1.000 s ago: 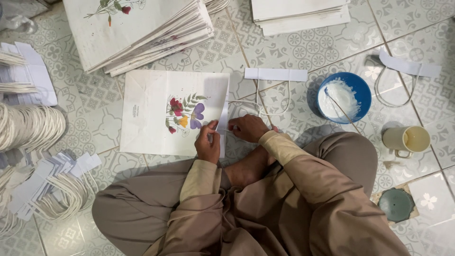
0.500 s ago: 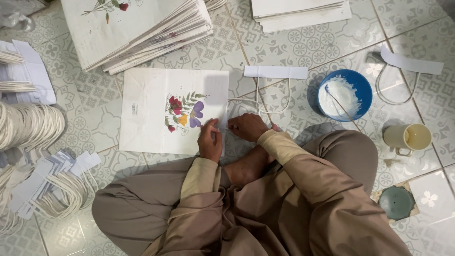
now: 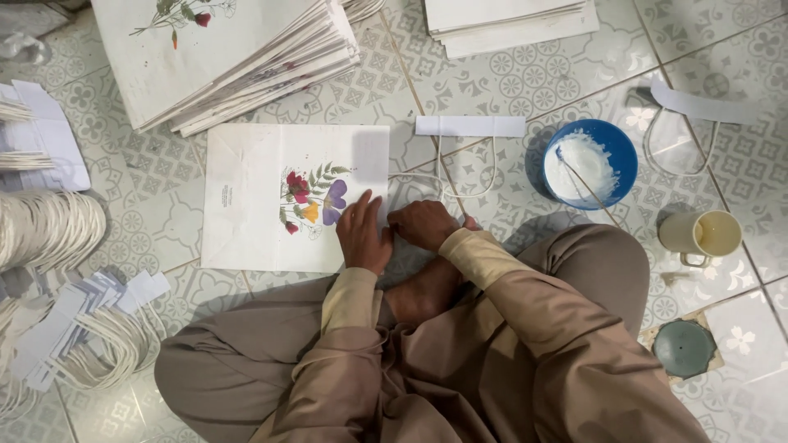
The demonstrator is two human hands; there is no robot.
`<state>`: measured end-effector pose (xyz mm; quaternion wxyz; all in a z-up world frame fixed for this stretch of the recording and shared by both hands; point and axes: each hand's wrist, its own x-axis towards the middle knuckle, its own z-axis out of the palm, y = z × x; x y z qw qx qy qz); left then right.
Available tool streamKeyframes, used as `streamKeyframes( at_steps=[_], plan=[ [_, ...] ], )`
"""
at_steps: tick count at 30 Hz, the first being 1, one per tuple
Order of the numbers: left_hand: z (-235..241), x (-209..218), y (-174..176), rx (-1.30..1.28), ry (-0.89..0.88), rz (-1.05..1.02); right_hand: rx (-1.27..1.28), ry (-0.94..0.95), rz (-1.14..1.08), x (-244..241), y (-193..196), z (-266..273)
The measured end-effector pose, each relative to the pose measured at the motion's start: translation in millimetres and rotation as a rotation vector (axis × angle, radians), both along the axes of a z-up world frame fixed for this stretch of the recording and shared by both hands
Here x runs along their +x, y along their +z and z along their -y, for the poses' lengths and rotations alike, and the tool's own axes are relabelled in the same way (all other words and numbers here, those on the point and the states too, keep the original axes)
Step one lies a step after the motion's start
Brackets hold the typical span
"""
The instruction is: The person sits on the floor and assembles paper bags by applying adhesive to a white paper strip, attaching it to the bag, and folding the strip to secure the handle. The person repeats this process for multiple bags, stacking the finished ones nearby.
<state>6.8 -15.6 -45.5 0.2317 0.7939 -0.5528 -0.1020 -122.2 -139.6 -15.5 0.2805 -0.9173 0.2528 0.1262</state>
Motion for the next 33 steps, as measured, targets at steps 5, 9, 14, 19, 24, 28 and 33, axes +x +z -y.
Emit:
streamKeyframes(
  at_steps=[5, 9, 14, 19, 24, 28, 33],
  plan=[
    [23.8, 18.6, -26.5, -0.119, 0.003, 0.229, -0.011, -0.005, 0.019, -3.6, -11.9, 3.3],
    [37.1, 15.5, -27.2, -0.111, 0.035, 0.242, 0.042, -0.029, -0.012, -5.0, -4.8, 3.5],
    [41.8, 19.4, 8.8, 0.333, -0.096, 0.133, 0.027, -0.013, 0.003, -5.9, -13.5, 1.6],
    [41.6, 23.2, 10.5, 0.344, -0.109, 0.183, 0.055, 0.003, -0.029, -6.6, -9.8, 15.0],
    [39.4, 24.3, -0.6, 0.317, -0.109, 0.243, 0.014, -0.033, 0.005, -6.4, 0.3, 27.5],
    [39.6, 27.0, -17.5, 0.261, -0.111, 0.296, -0.119, -0.050, 0.207, -2.4, -4.6, 32.9],
    [41.3, 25.4, -9.1, 0.279, -0.114, 0.236, -0.194, -0.147, 0.321, 18.4, 9.4, 57.4]
  ],
)
